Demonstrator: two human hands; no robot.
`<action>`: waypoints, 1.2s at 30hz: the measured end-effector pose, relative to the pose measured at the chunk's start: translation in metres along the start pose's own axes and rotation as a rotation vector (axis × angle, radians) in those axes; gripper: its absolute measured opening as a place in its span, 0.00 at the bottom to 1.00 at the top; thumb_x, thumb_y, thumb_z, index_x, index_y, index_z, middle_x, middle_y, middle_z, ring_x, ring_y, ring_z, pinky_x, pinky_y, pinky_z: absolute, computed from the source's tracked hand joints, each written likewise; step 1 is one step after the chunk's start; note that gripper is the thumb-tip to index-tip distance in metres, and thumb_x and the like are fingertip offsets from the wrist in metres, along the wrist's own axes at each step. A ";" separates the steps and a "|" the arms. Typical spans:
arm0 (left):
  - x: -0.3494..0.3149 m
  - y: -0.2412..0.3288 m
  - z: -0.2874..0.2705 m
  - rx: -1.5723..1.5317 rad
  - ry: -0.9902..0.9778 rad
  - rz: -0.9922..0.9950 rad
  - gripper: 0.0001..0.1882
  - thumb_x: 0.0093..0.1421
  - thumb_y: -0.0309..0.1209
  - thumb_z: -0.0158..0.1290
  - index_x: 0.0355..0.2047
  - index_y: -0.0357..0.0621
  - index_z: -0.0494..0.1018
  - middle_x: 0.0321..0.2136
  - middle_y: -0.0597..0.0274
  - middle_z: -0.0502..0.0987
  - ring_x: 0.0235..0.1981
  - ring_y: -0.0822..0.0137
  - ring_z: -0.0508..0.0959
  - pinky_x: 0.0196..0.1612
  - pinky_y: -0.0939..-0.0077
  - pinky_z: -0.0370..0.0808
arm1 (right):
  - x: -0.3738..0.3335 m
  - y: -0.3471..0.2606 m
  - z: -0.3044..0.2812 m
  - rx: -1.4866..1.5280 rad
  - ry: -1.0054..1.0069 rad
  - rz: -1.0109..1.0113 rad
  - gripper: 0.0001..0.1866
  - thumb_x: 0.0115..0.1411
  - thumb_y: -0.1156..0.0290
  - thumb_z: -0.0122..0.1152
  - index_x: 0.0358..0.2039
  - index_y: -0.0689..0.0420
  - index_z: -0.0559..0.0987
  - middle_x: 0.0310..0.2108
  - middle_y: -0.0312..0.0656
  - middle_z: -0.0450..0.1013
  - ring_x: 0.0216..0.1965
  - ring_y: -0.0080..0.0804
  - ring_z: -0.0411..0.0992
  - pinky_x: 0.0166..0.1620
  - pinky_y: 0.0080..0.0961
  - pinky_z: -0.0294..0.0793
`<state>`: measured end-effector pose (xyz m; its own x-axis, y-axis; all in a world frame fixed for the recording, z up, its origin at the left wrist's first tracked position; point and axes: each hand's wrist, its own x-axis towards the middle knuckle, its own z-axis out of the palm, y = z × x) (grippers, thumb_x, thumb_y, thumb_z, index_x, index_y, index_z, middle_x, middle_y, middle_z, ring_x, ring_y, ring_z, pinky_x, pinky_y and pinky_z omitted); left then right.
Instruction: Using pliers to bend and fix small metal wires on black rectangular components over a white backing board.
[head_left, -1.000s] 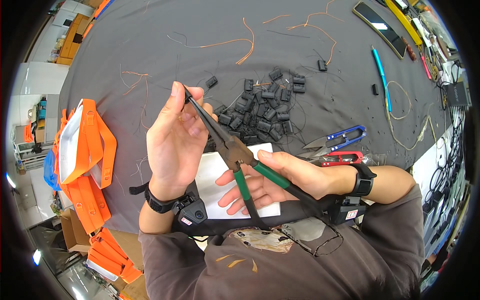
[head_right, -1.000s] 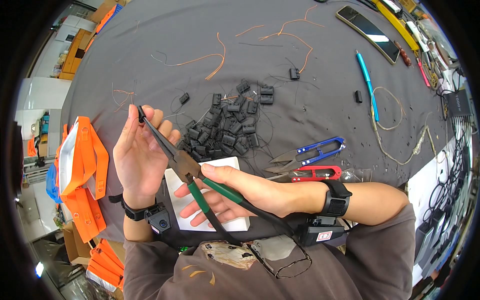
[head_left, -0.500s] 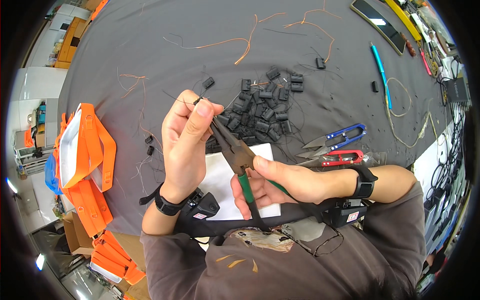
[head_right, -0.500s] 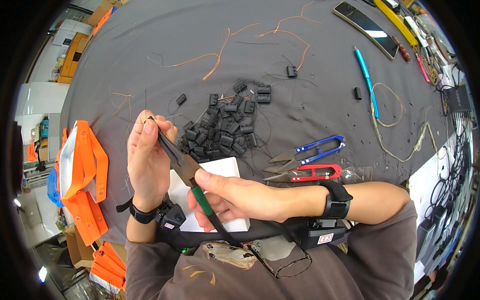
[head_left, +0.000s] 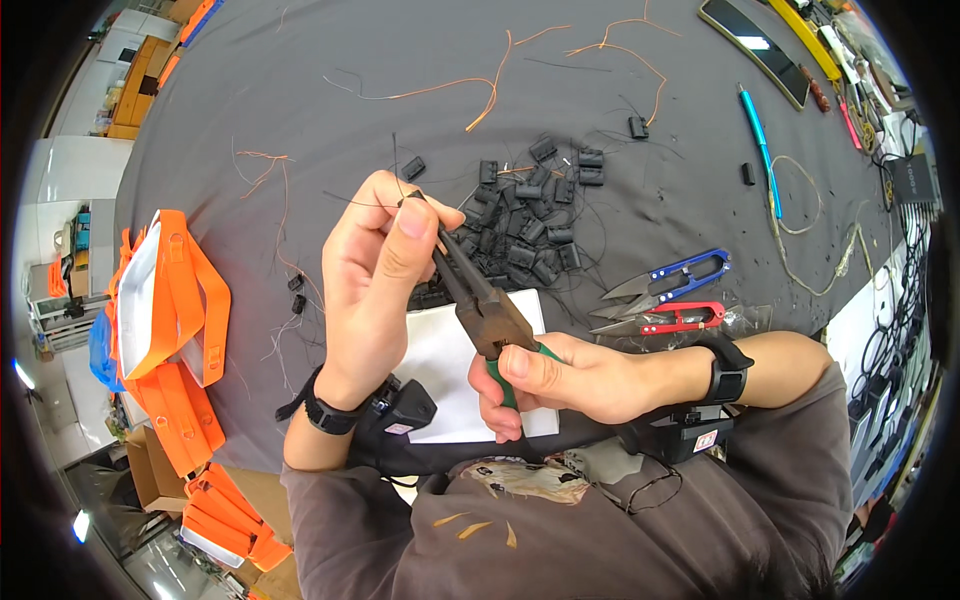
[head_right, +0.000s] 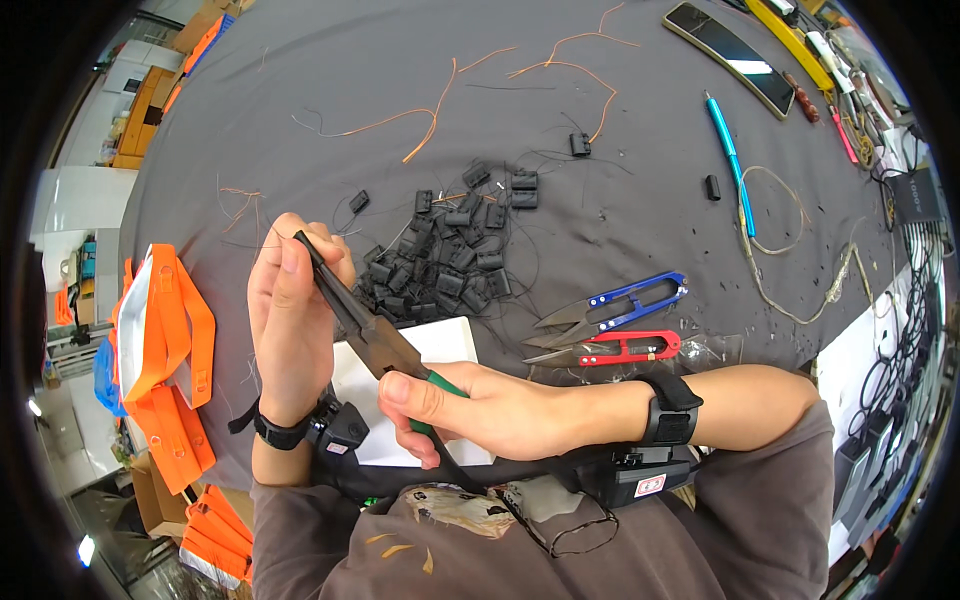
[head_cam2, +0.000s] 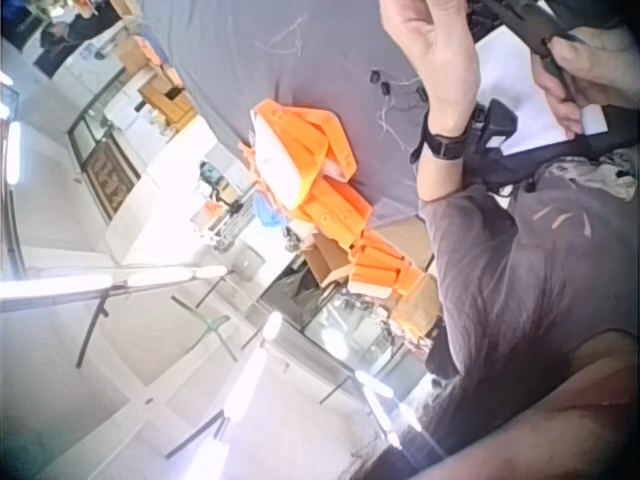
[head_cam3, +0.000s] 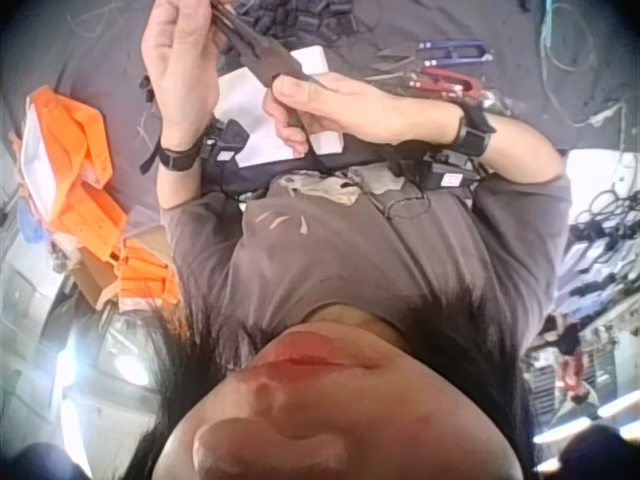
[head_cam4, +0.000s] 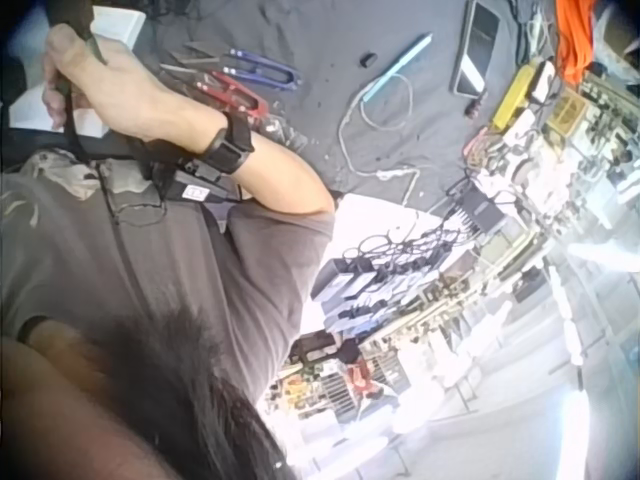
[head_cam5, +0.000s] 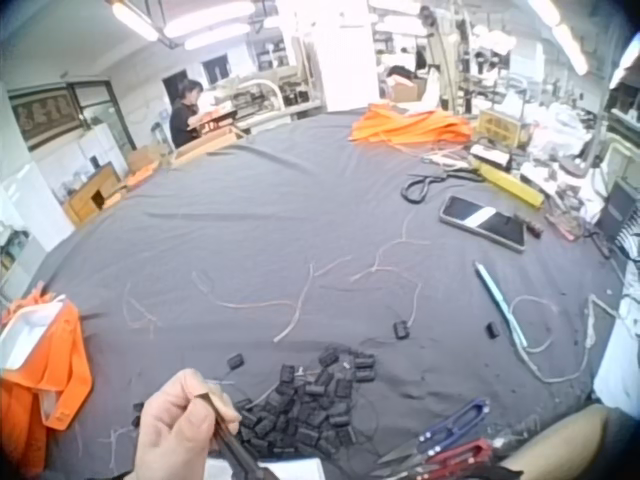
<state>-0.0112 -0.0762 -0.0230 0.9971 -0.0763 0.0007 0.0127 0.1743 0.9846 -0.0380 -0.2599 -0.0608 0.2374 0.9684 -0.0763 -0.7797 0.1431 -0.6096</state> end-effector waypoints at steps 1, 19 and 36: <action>0.003 0.001 -0.004 -0.036 -0.027 -0.024 0.10 0.59 0.35 0.52 0.29 0.44 0.66 0.28 0.65 0.75 0.22 0.83 0.61 0.27 0.87 0.58 | 0.000 0.001 0.000 0.011 0.000 0.000 0.25 0.65 0.44 0.34 0.36 0.56 0.64 0.30 0.37 0.63 0.35 0.25 0.62 0.45 0.28 0.66; -0.003 0.002 0.001 0.063 -0.029 0.101 0.08 0.61 0.33 0.50 0.30 0.43 0.66 0.28 0.65 0.75 0.24 0.85 0.63 0.28 0.90 0.61 | 0.000 0.001 0.000 -0.052 0.002 0.004 0.24 0.66 0.45 0.36 0.35 0.56 0.64 0.29 0.36 0.63 0.34 0.25 0.62 0.44 0.28 0.65; 0.004 0.015 -0.017 0.141 0.136 0.227 0.08 0.61 0.34 0.46 0.30 0.44 0.66 0.26 0.65 0.71 0.26 0.81 0.63 0.31 0.86 0.60 | 0.003 -0.005 -0.008 0.076 -0.184 0.042 0.30 0.59 0.71 0.57 0.59 0.61 0.57 0.49 0.42 0.63 0.53 0.28 0.61 0.55 0.26 0.60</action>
<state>-0.0061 -0.0573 -0.0112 0.9743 0.0828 0.2095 -0.2127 0.0329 0.9766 -0.0287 -0.2593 -0.0648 0.0993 0.9938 0.0498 -0.8300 0.1104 -0.5468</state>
